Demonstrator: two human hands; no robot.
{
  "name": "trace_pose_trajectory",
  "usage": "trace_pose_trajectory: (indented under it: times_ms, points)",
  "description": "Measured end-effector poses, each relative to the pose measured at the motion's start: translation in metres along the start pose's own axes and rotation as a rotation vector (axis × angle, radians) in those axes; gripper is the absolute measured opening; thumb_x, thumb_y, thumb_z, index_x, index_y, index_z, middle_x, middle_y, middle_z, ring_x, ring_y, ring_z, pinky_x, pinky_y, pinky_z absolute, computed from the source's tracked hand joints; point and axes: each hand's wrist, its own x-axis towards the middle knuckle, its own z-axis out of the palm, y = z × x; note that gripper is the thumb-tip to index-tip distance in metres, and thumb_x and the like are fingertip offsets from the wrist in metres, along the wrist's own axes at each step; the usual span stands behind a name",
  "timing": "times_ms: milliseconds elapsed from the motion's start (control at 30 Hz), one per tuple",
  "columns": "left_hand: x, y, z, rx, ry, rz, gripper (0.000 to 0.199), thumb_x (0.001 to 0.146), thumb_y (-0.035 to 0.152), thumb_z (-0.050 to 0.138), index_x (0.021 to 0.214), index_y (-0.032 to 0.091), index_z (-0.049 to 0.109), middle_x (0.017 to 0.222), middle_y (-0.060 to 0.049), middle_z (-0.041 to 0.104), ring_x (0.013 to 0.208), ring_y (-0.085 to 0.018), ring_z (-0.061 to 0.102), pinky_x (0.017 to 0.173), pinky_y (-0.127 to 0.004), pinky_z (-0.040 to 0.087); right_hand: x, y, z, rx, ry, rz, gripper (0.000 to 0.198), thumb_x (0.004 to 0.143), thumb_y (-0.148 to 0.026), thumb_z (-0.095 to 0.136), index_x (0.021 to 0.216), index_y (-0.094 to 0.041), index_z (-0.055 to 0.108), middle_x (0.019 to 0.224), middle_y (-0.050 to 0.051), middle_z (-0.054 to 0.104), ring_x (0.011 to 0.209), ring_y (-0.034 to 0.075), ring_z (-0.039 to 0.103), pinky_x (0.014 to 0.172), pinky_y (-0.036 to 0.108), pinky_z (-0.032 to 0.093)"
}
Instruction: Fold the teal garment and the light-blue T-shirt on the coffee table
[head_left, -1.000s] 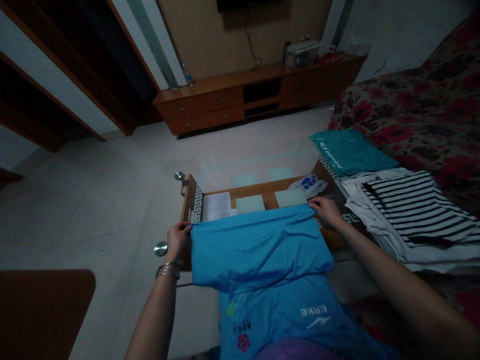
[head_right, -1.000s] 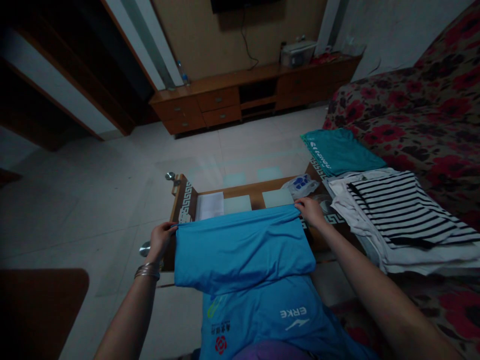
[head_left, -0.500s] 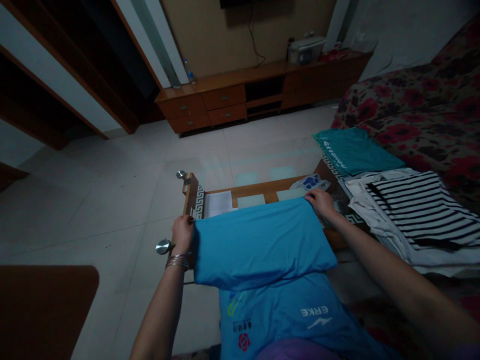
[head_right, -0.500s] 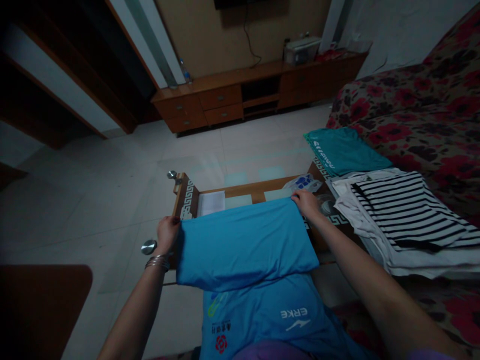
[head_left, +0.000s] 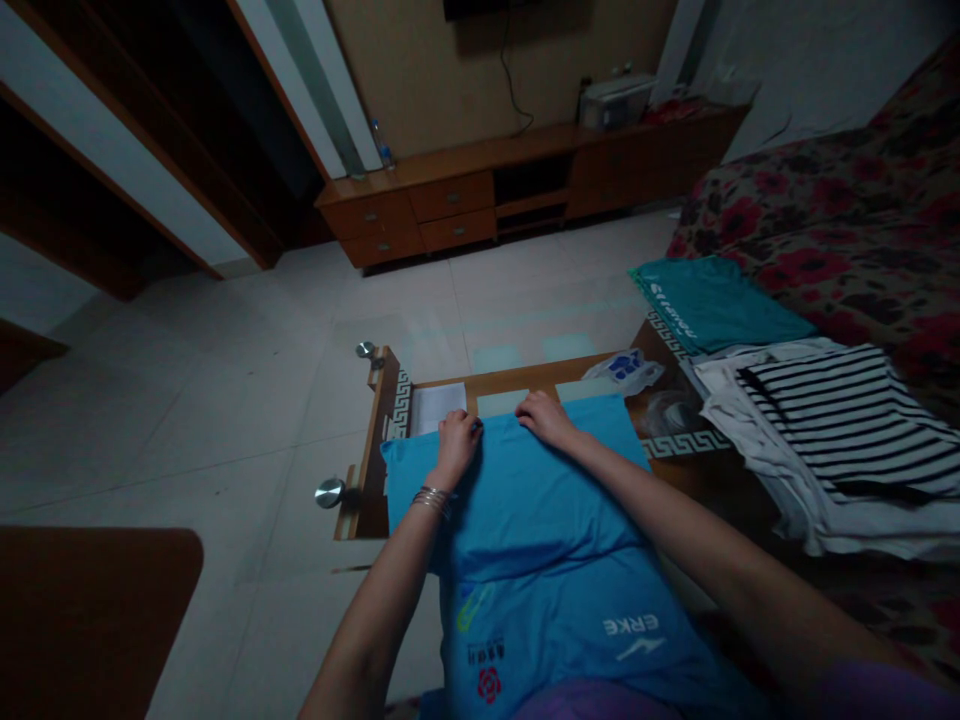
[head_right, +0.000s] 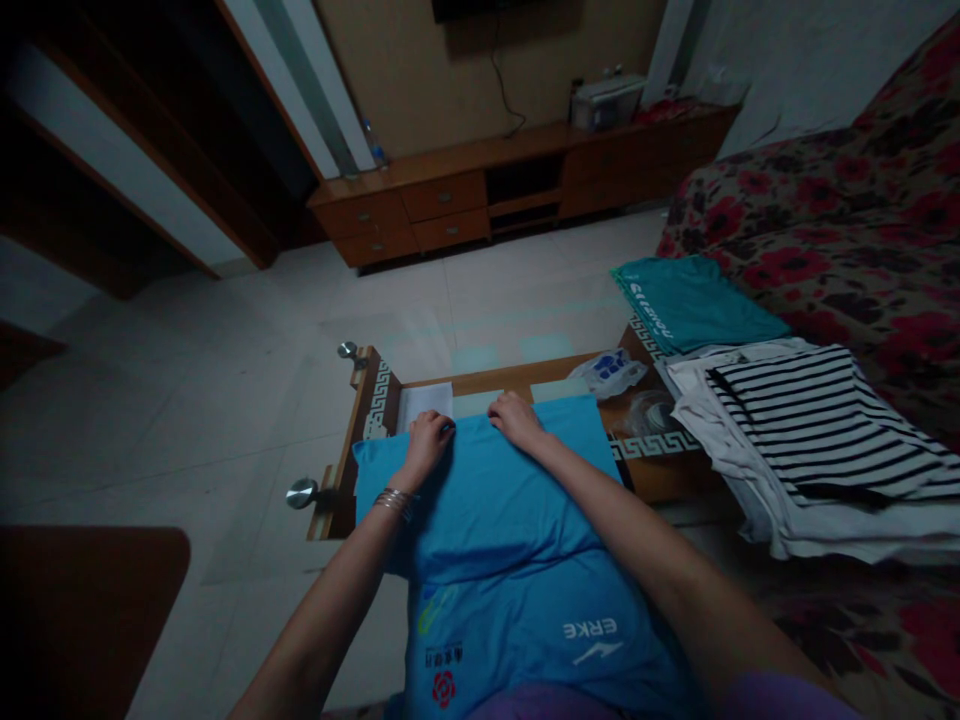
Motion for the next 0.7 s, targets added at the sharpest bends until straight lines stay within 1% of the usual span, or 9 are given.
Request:
trace_pose_trajectory:
  times_ms: [67, 167, 333, 500, 700]
  points:
    - [0.006, 0.003, 0.0, -0.011, -0.021, -0.04, 0.016, 0.086, 0.023, 0.058, 0.099, 0.018, 0.068, 0.105, -0.012, 0.061, 0.105, -0.025, 0.05, 0.086, -0.037, 0.035, 0.008, -0.005, 0.007, 0.016, -0.003, 0.031, 0.016, 0.087, -0.028, 0.064, 0.096, -0.019, 0.072, 0.099, 0.008, 0.067, 0.099, 0.021, 0.054, 0.086, 0.029, 0.038]
    - [0.014, 0.002, -0.002, -0.042, -0.09, -0.091, 0.015, 0.083, 0.024, 0.064, 0.097, 0.018, 0.068, 0.106, -0.012, 0.062, 0.107, -0.026, 0.05, 0.087, -0.038, 0.034, 0.017, -0.007, 0.011, 0.046, -0.03, 0.08, 0.017, 0.083, -0.032, 0.069, 0.096, -0.021, 0.072, 0.1, 0.006, 0.067, 0.1, 0.021, 0.055, 0.084, 0.029, 0.038]
    - [0.024, -0.002, -0.006, -0.054, -0.163, -0.112, 0.01, 0.079, 0.025, 0.069, 0.085, 0.017, 0.068, 0.1, -0.011, 0.065, 0.103, -0.027, 0.052, 0.084, -0.037, 0.035, 0.024, -0.007, 0.017, 0.091, -0.061, 0.155, 0.012, 0.079, -0.031, 0.072, 0.087, -0.022, 0.072, 0.099, 0.004, 0.068, 0.101, 0.021, 0.055, 0.083, 0.029, 0.038]
    - [0.026, -0.001, -0.009, -0.08, -0.178, -0.108, 0.006, 0.081, 0.023, 0.065, 0.084, 0.018, 0.066, 0.095, -0.008, 0.069, 0.099, -0.025, 0.056, 0.082, -0.036, 0.035, 0.027, -0.004, 0.02, 0.149, -0.053, 0.183, 0.01, 0.079, -0.031, 0.071, 0.084, -0.022, 0.072, 0.098, 0.002, 0.071, 0.099, 0.02, 0.058, 0.081, 0.028, 0.038]
    - [0.027, 0.001, -0.01, -0.062, -0.155, -0.134, 0.007, 0.083, 0.022, 0.062, 0.088, 0.018, 0.064, 0.092, -0.009, 0.071, 0.092, -0.024, 0.06, 0.083, -0.036, 0.034, 0.029, -0.007, 0.013, 0.169, -0.078, 0.213, 0.01, 0.082, -0.028, 0.065, 0.086, -0.022, 0.072, 0.094, 0.002, 0.073, 0.093, 0.019, 0.062, 0.078, 0.027, 0.039]
